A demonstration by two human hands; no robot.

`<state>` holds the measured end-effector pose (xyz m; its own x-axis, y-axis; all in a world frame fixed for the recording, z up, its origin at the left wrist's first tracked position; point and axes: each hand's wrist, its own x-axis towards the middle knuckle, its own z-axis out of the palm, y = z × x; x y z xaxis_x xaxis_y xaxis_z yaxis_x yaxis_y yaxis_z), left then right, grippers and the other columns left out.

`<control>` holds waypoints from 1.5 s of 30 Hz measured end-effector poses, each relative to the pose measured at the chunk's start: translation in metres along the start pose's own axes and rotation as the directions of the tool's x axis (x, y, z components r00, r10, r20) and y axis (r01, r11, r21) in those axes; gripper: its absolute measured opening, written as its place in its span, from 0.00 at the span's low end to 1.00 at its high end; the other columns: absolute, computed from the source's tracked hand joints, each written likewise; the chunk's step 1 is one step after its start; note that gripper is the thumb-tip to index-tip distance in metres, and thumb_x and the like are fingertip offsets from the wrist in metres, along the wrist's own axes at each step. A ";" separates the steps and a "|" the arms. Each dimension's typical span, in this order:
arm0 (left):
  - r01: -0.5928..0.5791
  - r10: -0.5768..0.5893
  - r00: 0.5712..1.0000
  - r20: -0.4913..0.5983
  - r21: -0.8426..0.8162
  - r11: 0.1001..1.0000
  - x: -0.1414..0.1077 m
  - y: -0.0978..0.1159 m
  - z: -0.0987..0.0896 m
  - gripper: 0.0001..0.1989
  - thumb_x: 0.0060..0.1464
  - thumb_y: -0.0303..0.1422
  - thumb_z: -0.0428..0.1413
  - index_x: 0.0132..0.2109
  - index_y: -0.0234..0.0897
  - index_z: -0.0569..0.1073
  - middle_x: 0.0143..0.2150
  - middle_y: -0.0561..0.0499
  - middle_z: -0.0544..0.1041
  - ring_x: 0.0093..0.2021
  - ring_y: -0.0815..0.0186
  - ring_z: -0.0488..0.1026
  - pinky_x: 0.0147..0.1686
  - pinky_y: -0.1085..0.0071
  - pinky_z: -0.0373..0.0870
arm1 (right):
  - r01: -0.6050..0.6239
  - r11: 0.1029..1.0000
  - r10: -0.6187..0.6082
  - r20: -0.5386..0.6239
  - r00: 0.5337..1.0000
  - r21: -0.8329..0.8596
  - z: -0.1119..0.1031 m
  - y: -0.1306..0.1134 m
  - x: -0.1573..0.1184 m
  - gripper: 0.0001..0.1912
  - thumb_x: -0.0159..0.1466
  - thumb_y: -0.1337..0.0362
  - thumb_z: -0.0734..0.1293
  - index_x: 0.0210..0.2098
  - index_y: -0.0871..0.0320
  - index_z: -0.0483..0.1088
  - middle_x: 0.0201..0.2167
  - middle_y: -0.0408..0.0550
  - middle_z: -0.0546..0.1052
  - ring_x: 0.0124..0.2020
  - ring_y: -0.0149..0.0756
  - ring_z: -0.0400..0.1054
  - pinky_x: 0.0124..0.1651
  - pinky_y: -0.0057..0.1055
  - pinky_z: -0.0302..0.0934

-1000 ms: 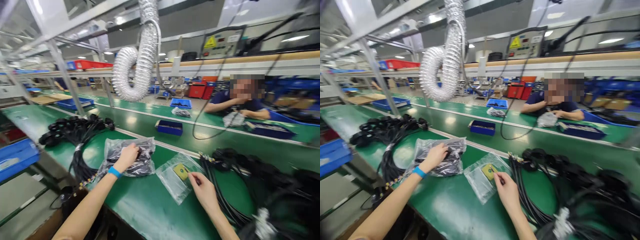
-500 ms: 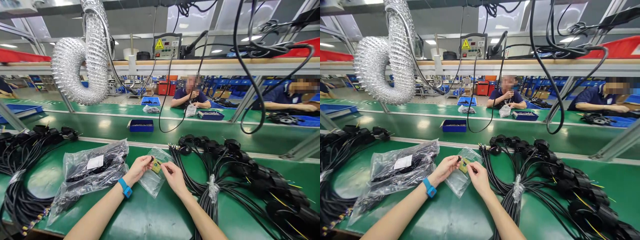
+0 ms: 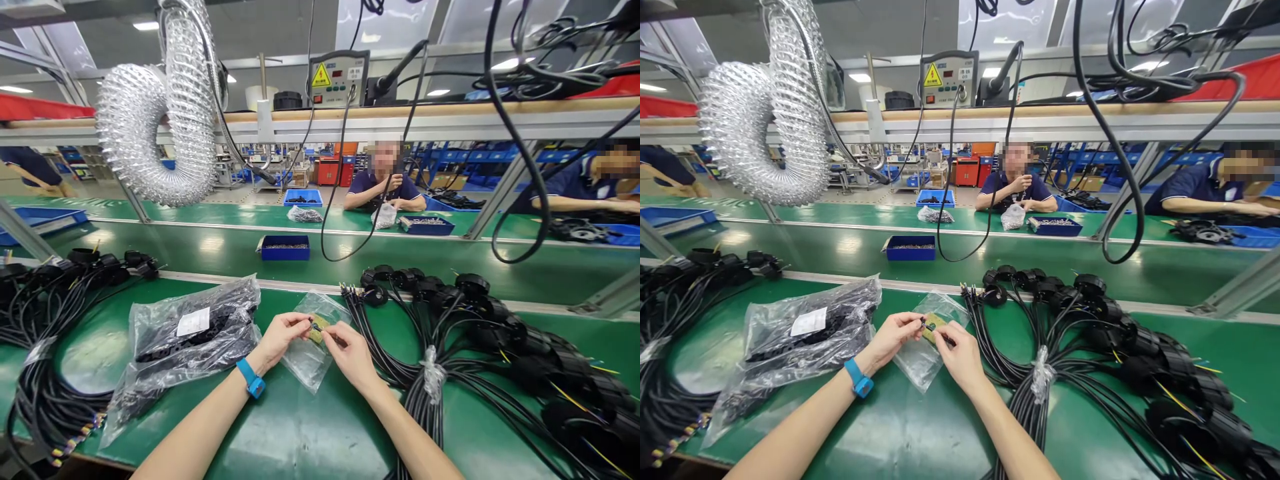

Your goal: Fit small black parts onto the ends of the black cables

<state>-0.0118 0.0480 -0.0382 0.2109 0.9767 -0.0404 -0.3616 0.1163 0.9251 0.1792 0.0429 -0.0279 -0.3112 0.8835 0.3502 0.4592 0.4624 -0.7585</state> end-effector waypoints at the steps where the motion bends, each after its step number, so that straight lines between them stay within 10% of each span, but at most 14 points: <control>1: 0.005 -0.005 1.000 0.012 0.012 1.000 -0.001 0.001 -0.001 0.19 0.49 0.35 0.63 0.46 0.26 0.76 0.35 0.43 0.74 0.32 0.70 0.68 0.35 0.72 0.65 | 0.020 0.999 -0.020 -0.008 1.000 -0.027 0.000 0.000 0.000 0.11 0.66 0.59 0.62 0.35 0.57 0.73 0.30 0.45 0.69 0.27 0.27 0.62 0.29 0.25 0.54; 9: -0.020 0.028 0.999 -0.029 0.258 0.966 -0.009 0.003 0.001 0.19 0.44 0.35 0.65 0.41 0.25 0.78 0.32 0.44 0.75 0.29 0.70 0.69 0.34 0.72 0.66 | 0.237 0.921 -0.244 0.016 0.970 -0.309 -0.002 -0.003 -0.003 0.11 0.68 0.64 0.59 0.38 0.60 0.71 0.32 0.47 0.69 0.32 0.29 0.63 0.36 0.27 0.53; 22: -0.341 0.322 0.936 0.141 0.590 0.732 -0.023 0.006 0.006 0.11 0.50 0.36 0.62 0.38 0.34 0.79 0.35 0.46 0.76 0.37 0.67 0.71 0.39 0.72 0.66 | 0.000 1.000 0.001 0.156 0.988 -0.003 0.002 0.000 -0.006 0.16 0.68 0.62 0.58 0.26 0.62 0.65 0.25 0.44 0.65 0.28 0.27 0.59 0.33 0.25 0.50; 45: -0.202 0.257 0.966 -0.030 0.533 0.822 -0.024 -0.001 0.019 0.11 0.49 0.35 0.62 0.38 0.32 0.79 0.34 0.47 0.76 0.34 0.67 0.72 0.35 0.74 0.67 | -0.089 0.994 0.074 0.194 0.978 0.068 0.004 -0.006 -0.002 0.19 0.68 0.57 0.58 0.27 0.62 0.70 0.28 0.48 0.70 0.32 0.31 0.63 0.37 0.27 0.55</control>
<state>0.0009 0.0206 -0.0312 0.0831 0.9788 0.1874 0.1445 -0.1979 0.9695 0.1741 0.0380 -0.0261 -0.4318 0.8839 0.1796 0.4273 0.3758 -0.8223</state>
